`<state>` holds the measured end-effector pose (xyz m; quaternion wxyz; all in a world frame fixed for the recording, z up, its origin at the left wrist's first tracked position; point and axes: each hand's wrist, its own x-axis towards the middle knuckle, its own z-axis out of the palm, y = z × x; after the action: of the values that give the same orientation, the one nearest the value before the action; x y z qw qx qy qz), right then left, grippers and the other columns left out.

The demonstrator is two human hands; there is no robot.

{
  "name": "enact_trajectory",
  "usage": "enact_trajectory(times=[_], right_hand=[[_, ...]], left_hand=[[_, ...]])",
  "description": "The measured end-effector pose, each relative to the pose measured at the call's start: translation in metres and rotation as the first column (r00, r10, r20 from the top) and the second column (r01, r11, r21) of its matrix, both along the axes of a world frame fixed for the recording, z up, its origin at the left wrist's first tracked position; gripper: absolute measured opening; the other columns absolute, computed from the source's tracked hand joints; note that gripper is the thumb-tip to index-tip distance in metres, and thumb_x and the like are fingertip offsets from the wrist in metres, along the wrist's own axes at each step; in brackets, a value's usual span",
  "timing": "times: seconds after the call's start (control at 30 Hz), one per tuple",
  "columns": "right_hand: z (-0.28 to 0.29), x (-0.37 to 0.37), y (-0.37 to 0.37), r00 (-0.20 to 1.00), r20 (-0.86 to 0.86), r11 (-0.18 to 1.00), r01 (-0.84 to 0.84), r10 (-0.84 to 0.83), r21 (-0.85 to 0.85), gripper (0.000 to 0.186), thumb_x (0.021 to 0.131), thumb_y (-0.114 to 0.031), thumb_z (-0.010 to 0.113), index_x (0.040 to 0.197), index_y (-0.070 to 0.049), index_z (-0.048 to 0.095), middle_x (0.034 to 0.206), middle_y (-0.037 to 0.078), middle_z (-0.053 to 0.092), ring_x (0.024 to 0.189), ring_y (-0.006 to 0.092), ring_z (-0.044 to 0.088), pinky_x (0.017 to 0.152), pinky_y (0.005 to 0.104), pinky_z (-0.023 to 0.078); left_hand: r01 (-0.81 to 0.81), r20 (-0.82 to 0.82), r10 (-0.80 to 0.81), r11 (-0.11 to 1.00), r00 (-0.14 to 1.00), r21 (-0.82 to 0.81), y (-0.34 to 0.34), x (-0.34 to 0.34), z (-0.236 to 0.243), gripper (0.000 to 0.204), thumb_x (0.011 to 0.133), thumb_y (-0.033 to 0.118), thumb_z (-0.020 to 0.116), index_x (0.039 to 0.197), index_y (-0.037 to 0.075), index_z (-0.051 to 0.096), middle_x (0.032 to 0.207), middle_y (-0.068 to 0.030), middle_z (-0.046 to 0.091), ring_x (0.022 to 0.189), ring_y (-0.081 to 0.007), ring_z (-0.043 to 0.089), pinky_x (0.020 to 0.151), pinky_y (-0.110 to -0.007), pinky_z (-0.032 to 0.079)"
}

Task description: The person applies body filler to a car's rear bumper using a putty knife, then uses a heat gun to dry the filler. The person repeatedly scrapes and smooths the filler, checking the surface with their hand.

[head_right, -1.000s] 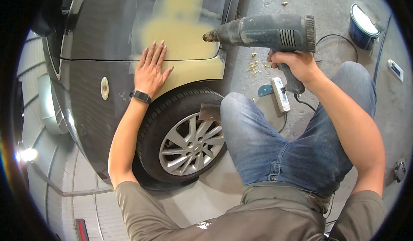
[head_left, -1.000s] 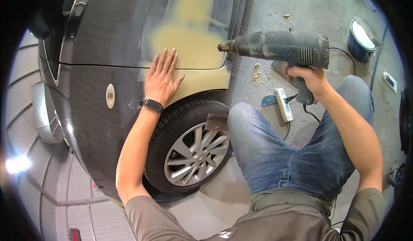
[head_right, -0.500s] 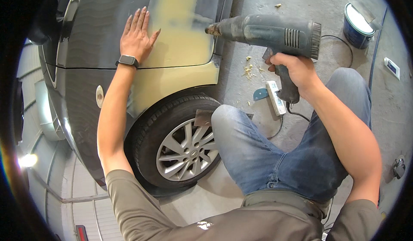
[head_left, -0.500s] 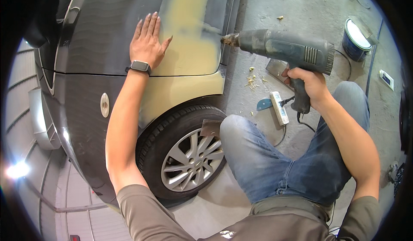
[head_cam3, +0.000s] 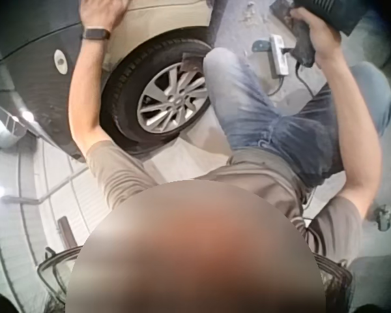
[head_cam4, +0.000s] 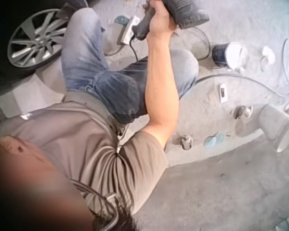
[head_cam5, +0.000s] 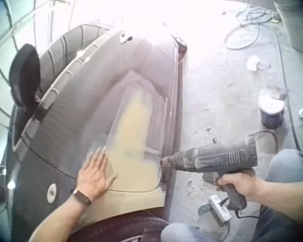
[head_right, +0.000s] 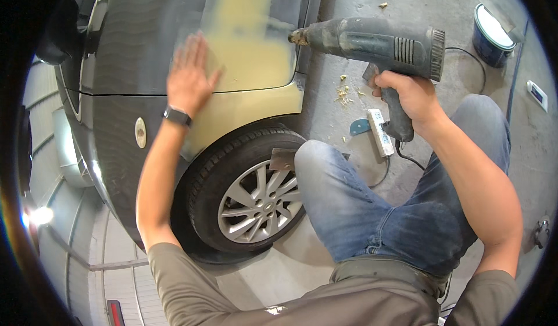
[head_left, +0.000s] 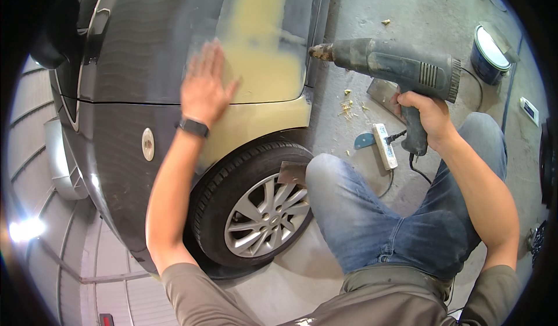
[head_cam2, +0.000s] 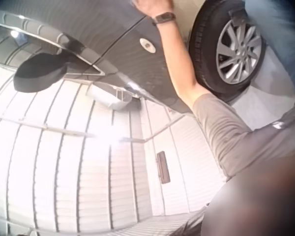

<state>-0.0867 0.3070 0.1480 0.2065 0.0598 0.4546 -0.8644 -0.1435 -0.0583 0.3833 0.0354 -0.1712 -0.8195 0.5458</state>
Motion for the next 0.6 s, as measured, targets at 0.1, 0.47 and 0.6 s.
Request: enact_trajectory(times=[0.1,0.47,0.6], right_hand=[[0.003,0.006,0.000,0.998,0.056,0.999,0.028,-0.028,0.016,0.018,0.082,-0.013,0.067,0.093,0.000,0.072,0.093,0.010,0.072,0.084,0.0181,0.066,0.079,0.0315,0.052],[-0.007,0.013,0.016,0.997,-0.038,0.988,0.074,-0.069,0.138,0.018,0.084,-0.010,0.065,0.098,0.001,0.070,0.093,0.011,0.071,0.082,0.0194,0.065,0.078,0.0330,0.051],[-0.005,0.011,0.022,0.998,-0.028,0.983,0.063,-0.059,0.170,0.019,0.084,-0.010,0.065,0.099,0.001,0.069,0.094,0.012,0.071,0.084,0.0194,0.065,0.079,0.0335,0.052]], left_hand=[[0.055,-0.181,-0.081,0.988,0.980,-0.145,0.006,-0.058,0.012,0.078,0.105,0.059,0.033,0.161,0.005,0.027,0.170,-0.0069,0.022,0.157,-0.0211,0.018,0.129,-0.038,0.013],[-0.107,0.194,0.172,0.947,0.966,-0.303,-0.001,-0.012,-0.146,0.091,0.102,0.066,0.030,0.162,0.000,0.014,0.172,-0.0123,0.010,0.159,-0.0236,0.007,0.130,-0.039,0.001],[-0.143,0.335,0.238,0.948,0.912,-0.286,-0.005,0.030,-0.151,0.092,0.101,0.067,0.032,0.161,-0.001,0.019,0.171,-0.0120,0.015,0.159,-0.0250,0.009,0.130,-0.040,0.004]])
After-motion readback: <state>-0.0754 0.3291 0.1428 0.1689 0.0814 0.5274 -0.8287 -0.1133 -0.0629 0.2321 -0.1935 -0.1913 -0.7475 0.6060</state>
